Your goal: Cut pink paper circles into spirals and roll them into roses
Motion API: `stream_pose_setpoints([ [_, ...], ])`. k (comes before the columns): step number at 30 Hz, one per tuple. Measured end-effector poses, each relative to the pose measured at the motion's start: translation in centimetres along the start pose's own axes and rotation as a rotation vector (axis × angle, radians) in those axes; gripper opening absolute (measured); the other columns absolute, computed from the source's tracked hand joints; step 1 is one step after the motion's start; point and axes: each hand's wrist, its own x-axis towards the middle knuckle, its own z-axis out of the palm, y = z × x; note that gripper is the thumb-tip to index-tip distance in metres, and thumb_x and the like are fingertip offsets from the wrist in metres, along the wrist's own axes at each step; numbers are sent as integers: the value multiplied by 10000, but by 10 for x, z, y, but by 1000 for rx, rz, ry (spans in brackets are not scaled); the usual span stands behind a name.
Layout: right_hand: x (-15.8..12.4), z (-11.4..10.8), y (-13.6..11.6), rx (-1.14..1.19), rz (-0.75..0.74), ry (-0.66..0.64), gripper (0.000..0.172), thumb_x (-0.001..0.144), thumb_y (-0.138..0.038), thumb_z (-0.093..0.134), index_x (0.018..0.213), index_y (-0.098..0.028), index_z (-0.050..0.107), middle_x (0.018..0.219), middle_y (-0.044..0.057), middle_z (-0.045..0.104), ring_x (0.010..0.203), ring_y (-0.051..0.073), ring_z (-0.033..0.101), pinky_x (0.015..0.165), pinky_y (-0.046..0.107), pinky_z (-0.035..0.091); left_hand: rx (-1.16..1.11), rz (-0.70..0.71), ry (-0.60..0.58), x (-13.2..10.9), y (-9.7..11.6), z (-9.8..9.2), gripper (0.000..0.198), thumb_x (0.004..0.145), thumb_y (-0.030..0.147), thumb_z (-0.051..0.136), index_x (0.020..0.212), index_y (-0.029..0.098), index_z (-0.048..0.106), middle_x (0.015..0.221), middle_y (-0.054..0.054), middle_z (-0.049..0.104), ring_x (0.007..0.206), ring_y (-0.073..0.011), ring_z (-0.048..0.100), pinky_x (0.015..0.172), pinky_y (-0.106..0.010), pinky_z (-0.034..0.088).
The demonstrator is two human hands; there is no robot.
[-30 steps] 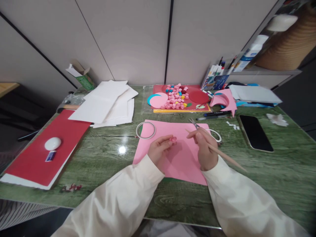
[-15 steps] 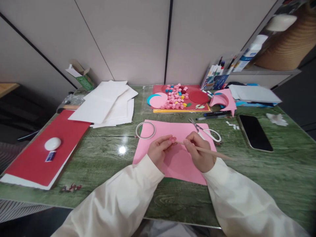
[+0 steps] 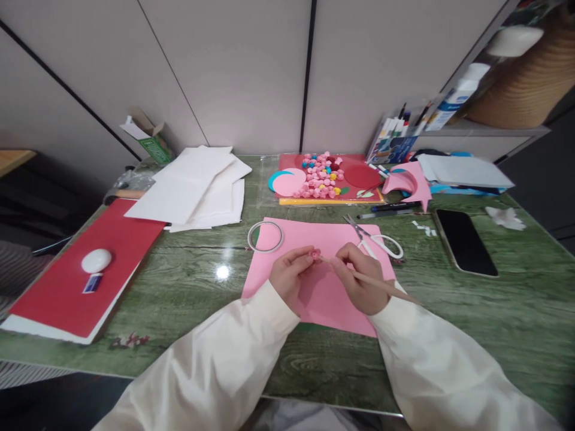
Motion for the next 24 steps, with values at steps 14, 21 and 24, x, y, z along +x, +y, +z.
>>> stream_pose_setpoints([
  [14, -3, 7, 4, -22, -155, -62, 154, 838, -271, 422, 695, -221, 447, 632, 3, 547, 596, 137, 499, 553, 260, 375, -23, 14, -26, -1, -4, -1, 201, 612, 148, 676, 810, 125, 645, 778, -57, 670, 745, -131, 612, 827, -311, 421],
  [21, -1, 4, 3, -39, -212, 1, 170, 824, -238, 440, 656, -217, 422, 572, -4, 500, 565, 135, 474, 541, 260, 369, -31, 8, -1, -1, -2, -1, 203, 605, 132, 677, 805, 120, 644, 790, -60, 674, 736, -129, 614, 819, -305, 420],
  [24, -1, 2, 3, -25, -175, 61, 175, 815, -222, 443, 643, -219, 410, 554, -8, 476, 564, 139, 470, 537, 261, 366, -25, -2, 22, -1, -1, 0, 218, 600, 132, 683, 813, 115, 639, 808, -66, 675, 732, -129, 617, 803, -293, 422],
])
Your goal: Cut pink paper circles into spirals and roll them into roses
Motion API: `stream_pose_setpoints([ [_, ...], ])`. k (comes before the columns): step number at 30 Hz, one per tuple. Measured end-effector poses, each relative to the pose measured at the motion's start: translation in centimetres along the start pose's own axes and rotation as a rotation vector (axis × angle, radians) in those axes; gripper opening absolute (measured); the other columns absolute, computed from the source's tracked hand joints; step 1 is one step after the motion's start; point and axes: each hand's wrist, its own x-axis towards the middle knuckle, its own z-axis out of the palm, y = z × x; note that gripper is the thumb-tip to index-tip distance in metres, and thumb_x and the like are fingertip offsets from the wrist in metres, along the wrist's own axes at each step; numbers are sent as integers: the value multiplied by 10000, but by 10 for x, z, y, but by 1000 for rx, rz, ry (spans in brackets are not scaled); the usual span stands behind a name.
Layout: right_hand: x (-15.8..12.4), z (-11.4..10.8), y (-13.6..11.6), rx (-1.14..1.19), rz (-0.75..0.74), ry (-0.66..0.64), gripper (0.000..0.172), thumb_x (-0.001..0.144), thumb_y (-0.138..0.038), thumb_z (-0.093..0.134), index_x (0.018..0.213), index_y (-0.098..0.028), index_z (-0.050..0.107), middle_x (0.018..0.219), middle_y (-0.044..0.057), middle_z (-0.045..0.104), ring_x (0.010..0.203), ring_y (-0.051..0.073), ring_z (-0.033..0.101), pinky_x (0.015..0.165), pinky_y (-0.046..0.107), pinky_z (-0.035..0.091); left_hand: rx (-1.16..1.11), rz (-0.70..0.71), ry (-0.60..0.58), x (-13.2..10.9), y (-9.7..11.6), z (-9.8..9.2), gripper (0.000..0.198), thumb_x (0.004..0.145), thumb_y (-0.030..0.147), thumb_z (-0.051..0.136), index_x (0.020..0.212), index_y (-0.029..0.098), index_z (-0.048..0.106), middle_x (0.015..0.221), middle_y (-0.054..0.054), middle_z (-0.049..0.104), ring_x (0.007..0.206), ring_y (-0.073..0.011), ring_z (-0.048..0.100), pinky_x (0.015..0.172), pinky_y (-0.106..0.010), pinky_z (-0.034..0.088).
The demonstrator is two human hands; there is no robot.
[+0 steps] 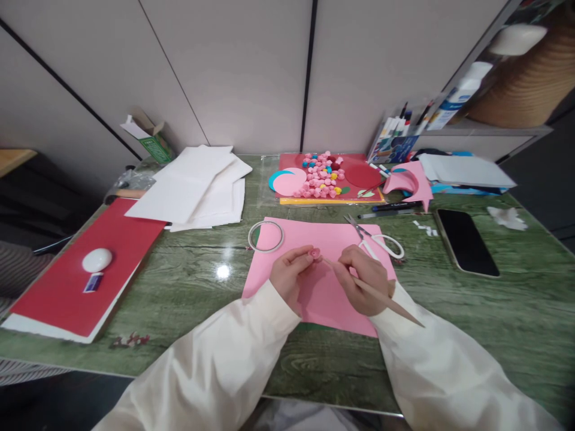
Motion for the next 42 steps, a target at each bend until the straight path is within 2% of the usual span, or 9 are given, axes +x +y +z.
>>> stream_pose_setpoints([
  [9, -1, 1, 0, -17, 38, -17, 174, 817, -229, 446, 646, -211, 420, 568, -10, 487, 568, 132, 474, 536, 251, 361, -3, -18, 14, -2, 1, 2, 230, 588, 140, 692, 809, 110, 637, 800, -70, 675, 721, -132, 614, 796, -296, 429],
  [18, 1, 2, -1, 34, -62, -87, 146, 818, -217, 451, 673, -204, 448, 593, -2, 507, 565, 128, 471, 540, 252, 366, -19, -4, -34, -2, -1, 0, 230, 603, 159, 686, 824, 117, 636, 804, -73, 676, 763, -149, 618, 811, -309, 425],
  [22, -2, 0, -1, 144, -13, 37, 157, 814, -227, 448, 660, -203, 461, 570, -4, 492, 543, 130, 474, 524, 261, 375, 11, -6, -1, -2, 1, 2, 243, 582, 153, 699, 815, 111, 642, 771, -70, 677, 717, -140, 617, 802, -306, 420],
  [25, -1, -1, 1, 228, 141, 146, 126, 834, -258, 427, 791, -200, 530, 650, 13, 554, 596, 138, 530, 578, 276, 417, 10, 1, -31, -2, 1, 0, 236, 595, 150, 691, 822, 110, 644, 758, -68, 674, 736, -140, 615, 826, -309, 410],
  [27, 4, 0, 3, 302, 254, 93, 157, 842, -281, 426, 909, -207, 547, 797, 35, 602, 727, 150, 576, 668, 286, 441, 1, 11, -70, -1, 0, -1, 222, 605, 146, 683, 821, 111, 647, 755, -63, 670, 756, -140, 611, 838, -312, 408],
  [29, 9, 3, 6, 424, 338, -53, 148, 806, -315, 494, 897, -212, 549, 920, 47, 601, 863, 168, 571, 744, 298, 442, 13, 12, -94, 0, -1, -2, 219, 598, 145, 686, 813, 120, 654, 774, -59, 670, 767, -142, 609, 830, -313, 414],
  [32, 14, 7, 12, 690, 453, -252, 228, 712, -351, 607, 853, -205, 504, 1021, 61, 571, 922, 179, 557, 786, 322, 443, 116, -5, -115, 2, 0, -4, 230, 582, 164, 697, 808, 138, 664, 819, -59, 675, 769, -147, 607, 794, -307, 427],
  [38, 13, 7, 19, 816, 556, -336, 239, 686, -326, 628, 758, -201, 437, 696, -25, 517, 633, 117, 515, 546, 234, 399, 415, 100, -176, 1, 5, -5, 290, 622, 230, 665, 899, 146, 648, 899, -93, 663, 774, -169, 602, 650, -274, 458],
  [42, 14, 5, 18, 800, 562, -336, 253, 678, -301, 634, 702, -198, 405, 637, -43, 478, 571, 98, 462, 486, 204, 323, 518, 154, -176, -5, 7, -1, 310, 633, 250, 661, 920, 138, 627, 896, -102, 659, 743, -156, 600, 625, -262, 464],
])
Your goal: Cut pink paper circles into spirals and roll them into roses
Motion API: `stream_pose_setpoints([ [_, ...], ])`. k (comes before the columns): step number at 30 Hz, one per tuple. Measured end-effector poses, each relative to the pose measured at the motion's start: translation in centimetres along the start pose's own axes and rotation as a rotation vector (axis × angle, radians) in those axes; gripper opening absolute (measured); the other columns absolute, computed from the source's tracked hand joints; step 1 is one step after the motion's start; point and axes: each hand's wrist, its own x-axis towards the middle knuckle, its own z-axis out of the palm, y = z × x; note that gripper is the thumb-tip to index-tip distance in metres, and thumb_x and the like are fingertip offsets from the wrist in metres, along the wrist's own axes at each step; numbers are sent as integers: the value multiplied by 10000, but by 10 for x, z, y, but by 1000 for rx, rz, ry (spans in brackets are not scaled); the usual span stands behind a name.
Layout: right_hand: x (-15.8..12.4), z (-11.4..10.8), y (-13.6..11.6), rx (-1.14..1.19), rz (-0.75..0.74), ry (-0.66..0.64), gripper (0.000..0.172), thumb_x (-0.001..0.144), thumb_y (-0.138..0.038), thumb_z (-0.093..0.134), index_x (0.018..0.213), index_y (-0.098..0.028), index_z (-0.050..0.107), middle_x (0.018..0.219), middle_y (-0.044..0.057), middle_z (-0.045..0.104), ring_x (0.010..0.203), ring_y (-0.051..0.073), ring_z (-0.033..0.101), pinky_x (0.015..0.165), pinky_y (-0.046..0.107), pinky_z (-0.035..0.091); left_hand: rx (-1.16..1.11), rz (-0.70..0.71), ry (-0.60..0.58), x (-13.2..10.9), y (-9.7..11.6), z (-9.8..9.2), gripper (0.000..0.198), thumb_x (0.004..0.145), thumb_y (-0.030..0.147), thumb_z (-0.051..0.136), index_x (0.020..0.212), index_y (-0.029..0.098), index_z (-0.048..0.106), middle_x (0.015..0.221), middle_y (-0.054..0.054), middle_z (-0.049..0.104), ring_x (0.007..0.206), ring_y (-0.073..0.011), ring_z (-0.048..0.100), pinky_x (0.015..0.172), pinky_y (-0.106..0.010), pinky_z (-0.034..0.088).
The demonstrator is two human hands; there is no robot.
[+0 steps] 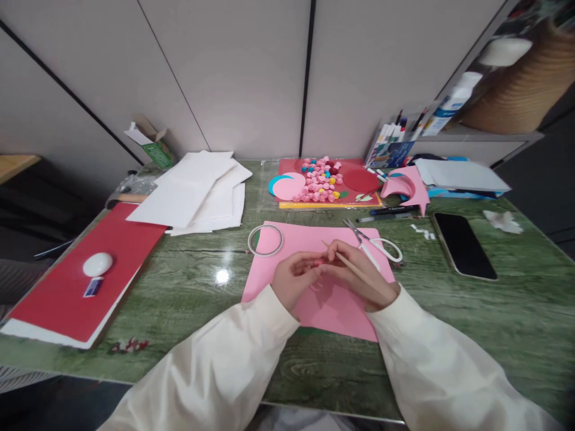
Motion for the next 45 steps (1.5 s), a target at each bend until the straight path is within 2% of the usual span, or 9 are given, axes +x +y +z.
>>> stream_pose_setpoints([
  [6, -1, 4, -2, 40, -15, -9, 309, 670, -310, 643, 659, -201, 354, 593, -60, 454, 501, 73, 390, 451, 193, 271, 2, 1, 73, 1, 0, 5, 282, 580, 209, 705, 830, 117, 611, 778, -80, 667, 659, -132, 601, 630, -263, 477],
  [14, -3, 6, -3, 58, 1, 8, 330, 660, -304, 657, 646, -199, 344, 593, -70, 435, 498, 61, 370, 451, 187, 263, -58, -29, 60, 2, 2, 1, 278, 539, 192, 731, 767, 128, 585, 669, -30, 642, 607, -112, 587, 593, -247, 480],
  [19, -2, 7, -3, 71, 35, 7, 340, 652, -330, 662, 659, -205, 346, 606, -62, 472, 512, 77, 409, 461, 194, 284, -72, -26, 33, 4, -2, 0, 289, 555, 227, 724, 793, 124, 597, 751, -65, 663, 640, -133, 599, 613, -272, 475],
  [23, 0, 6, -2, 75, 10, 22, 329, 669, -367, 641, 692, -214, 351, 730, -10, 541, 630, 123, 500, 555, 239, 382, -148, -54, 30, 5, -7, -2, 298, 576, 245, 714, 820, 122, 596, 841, -94, 666, 705, -160, 605, 587, -267, 461],
  [26, 1, 5, -1, 72, -34, 44, 341, 662, -385, 645, 698, -216, 351, 779, 5, 538, 679, 133, 512, 632, 269, 414, -259, -84, 16, 5, -6, -1, 271, 610, 218, 693, 846, 114, 611, 857, -95, 665, 755, -157, 607, 675, -282, 458],
  [29, 1, 4, 0, 47, -54, 53, 311, 681, -369, 634, 709, -216, 365, 749, -12, 516, 666, 120, 489, 599, 241, 396, -408, -107, -11, 2, -2, 0, 206, 659, 196, 648, 843, 104, 634, 902, -104, 661, 861, -174, 599, 808, -312, 430],
  [32, 0, 5, 0, -17, -85, 73, 270, 702, -348, 619, 728, -212, 387, 712, -25, 495, 637, 110, 460, 565, 223, 373, -468, -113, -15, 2, 1, 1, 162, 672, 179, 626, 813, 103, 654, 875, -102, 667, 862, -182, 600, 824, -322, 421],
  [39, -2, 7, 5, -201, -146, 113, 224, 720, -322, 603, 767, -211, 414, 722, -16, 508, 645, 120, 478, 585, 235, 391, -343, -81, 5, 5, -3, -1, 224, 662, 193, 633, 864, 101, 670, 904, -122, 665, 877, -192, 590, 817, -311, 411],
  [45, -2, 5, 7, -308, -161, 117, 214, 717, -293, 600, 726, -209, 403, 666, -28, 497, 565, 104, 429, 512, 210, 347, -169, -102, -5, 4, -1, -1, 291, 634, 246, 670, 899, 128, 651, 908, -109, 662, 759, -173, 602, 655, -285, 454],
])
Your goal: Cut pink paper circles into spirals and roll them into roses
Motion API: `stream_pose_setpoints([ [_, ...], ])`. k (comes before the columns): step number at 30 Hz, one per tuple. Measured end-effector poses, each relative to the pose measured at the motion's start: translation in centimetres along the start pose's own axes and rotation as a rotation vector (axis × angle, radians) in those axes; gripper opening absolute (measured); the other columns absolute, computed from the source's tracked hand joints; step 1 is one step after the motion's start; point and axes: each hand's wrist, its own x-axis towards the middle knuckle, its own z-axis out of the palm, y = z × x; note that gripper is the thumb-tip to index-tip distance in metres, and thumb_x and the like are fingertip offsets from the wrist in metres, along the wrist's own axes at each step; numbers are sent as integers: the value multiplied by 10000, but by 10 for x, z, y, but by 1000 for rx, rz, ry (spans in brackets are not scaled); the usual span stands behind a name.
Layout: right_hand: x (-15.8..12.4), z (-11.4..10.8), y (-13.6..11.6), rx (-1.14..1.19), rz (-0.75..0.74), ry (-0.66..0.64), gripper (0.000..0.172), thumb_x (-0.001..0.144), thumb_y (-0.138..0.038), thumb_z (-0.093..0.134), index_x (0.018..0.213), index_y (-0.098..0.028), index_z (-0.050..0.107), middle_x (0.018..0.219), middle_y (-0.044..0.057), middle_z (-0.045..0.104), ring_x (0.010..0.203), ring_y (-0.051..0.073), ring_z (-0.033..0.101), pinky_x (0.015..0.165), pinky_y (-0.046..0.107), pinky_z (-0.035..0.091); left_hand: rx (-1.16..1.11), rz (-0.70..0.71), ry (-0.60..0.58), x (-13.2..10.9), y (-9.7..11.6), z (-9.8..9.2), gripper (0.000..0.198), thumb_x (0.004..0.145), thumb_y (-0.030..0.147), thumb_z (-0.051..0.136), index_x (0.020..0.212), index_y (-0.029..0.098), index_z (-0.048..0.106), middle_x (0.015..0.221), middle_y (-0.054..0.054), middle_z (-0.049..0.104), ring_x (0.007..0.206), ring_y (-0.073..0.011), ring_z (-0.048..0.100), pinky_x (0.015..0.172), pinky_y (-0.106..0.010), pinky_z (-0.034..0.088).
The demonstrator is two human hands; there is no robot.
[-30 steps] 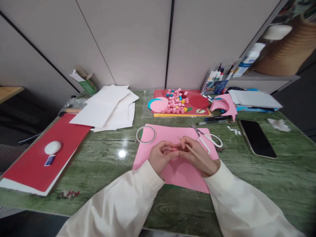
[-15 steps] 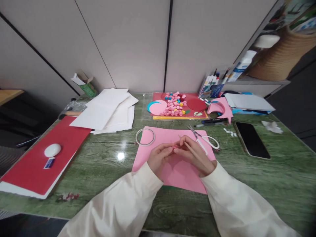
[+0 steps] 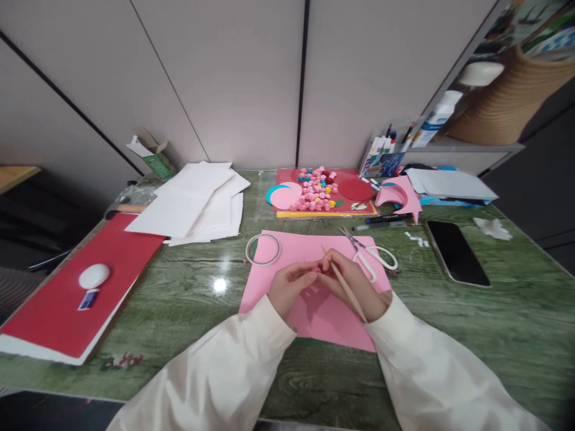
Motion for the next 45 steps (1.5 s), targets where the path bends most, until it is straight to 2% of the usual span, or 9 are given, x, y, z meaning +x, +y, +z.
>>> stream_pose_setpoints([
  [3, -1, -1, -3, -11, 6, -18, 230, 712, -296, 604, 713, -212, 389, 625, -40, 472, 541, 102, 417, 495, 209, 341, -1, 62, 36, 0, -1, 1, 303, 569, 218, 719, 849, 136, 639, 867, -86, 666, 759, -160, 601, 647, -263, 462],
  [9, -4, -1, -6, 66, 14, -37, 259, 713, -337, 595, 693, -215, 368, 678, -4, 543, 620, 142, 511, 540, 248, 400, 19, 82, 46, 2, -8, -1, 305, 551, 240, 731, 782, 143, 556, 691, -42, 662, 533, -118, 579, 538, -259, 444],
  [18, -4, 1, -7, 169, 43, -20, 312, 668, -385, 634, 682, -216, 372, 759, 28, 613, 665, 159, 546, 571, 273, 428, 0, 98, 21, 1, -6, -2, 312, 552, 223, 733, 777, 150, 530, 635, -15, 652, 514, -107, 570, 553, -256, 444],
  [21, -2, 2, -8, 276, 67, -55, 322, 683, -365, 630, 688, -217, 345, 769, 16, 596, 625, 131, 518, 550, 254, 413, -8, 67, 37, 1, -7, -2, 306, 559, 243, 729, 787, 144, 550, 696, -36, 661, 552, -118, 582, 553, -260, 453],
  [24, 1, 2, -9, 349, 77, -44, 317, 703, -358, 618, 694, -219, 333, 759, -5, 564, 631, 116, 501, 577, 250, 410, -50, 35, 36, 1, -6, 0, 284, 584, 239, 712, 822, 136, 596, 805, -69, 669, 688, -147, 606, 616, -270, 467],
  [28, 3, 3, -9, 300, 84, -5, 282, 724, -355, 598, 702, -217, 353, 712, -26, 505, 647, 111, 474, 572, 231, 383, -216, 5, -8, 0, -2, 2, 228, 627, 184, 675, 844, 123, 642, 911, -90, 661, 839, -159, 598, 782, -287, 439],
  [32, 2, 4, -9, 246, 79, -2, 255, 726, -349, 598, 718, -213, 382, 685, -32, 473, 615, 104, 445, 551, 228, 373, -314, -42, -2, 0, 1, 4, 187, 657, 188, 637, 830, 119, 658, 898, -96, 663, 861, -168, 596, 798, -293, 430],
  [39, 1, 0, -12, 267, 92, 86, 199, 770, -340, 546, 749, -210, 397, 891, 28, 566, 808, 138, 538, 761, 298, 421, -188, 39, 76, 6, -3, -4, 222, 592, 178, 704, 800, 144, 633, 745, -33, 660, 658, -100, 590, 667, -251, 427],
  [45, 1, 0, -8, 272, 114, 105, 193, 764, -341, 547, 757, -204, 411, 941, 43, 583, 783, 141, 567, 730, 301, 442, -10, 40, 89, 5, -5, -10, 316, 557, 200, 726, 832, 142, 580, 686, -29, 656, 576, -107, 583, 501, -209, 387],
])
